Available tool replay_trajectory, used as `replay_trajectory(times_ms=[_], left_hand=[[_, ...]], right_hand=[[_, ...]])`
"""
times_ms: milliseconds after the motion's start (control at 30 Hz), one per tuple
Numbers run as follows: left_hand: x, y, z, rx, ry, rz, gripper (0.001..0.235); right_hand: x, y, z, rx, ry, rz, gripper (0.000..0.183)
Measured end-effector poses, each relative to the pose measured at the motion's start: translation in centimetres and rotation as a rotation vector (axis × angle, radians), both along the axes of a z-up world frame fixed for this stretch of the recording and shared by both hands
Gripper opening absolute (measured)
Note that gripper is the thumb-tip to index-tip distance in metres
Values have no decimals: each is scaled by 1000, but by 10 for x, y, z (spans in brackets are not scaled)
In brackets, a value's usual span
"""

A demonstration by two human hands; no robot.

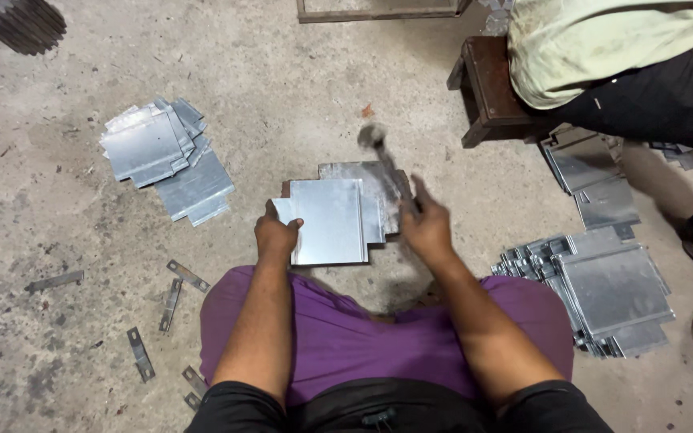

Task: The person hammers metal sheets on an anvil to straighten or flatten them, handling each piece one at a time and placing it in a stack.

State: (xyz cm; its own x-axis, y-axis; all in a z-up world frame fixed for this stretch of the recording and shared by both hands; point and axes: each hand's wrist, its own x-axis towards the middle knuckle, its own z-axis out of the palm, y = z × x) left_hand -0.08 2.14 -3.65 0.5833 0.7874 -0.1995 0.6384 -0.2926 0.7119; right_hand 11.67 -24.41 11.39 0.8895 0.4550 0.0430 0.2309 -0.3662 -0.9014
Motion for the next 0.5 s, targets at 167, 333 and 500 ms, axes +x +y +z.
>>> replay_trajectory(times_ms=[167,333,500], left_hand=[[-2,-2,3,2,-23,-1,90],[3,1,1,17,24,-1,92],[0,1,-12,30,51,-5,97]], right_hand=[[13,-5,56,226,-699,-106,39],[16,6,6,517,-842,-158,30],[-13,-3,-56,-181,-127,13,62]])
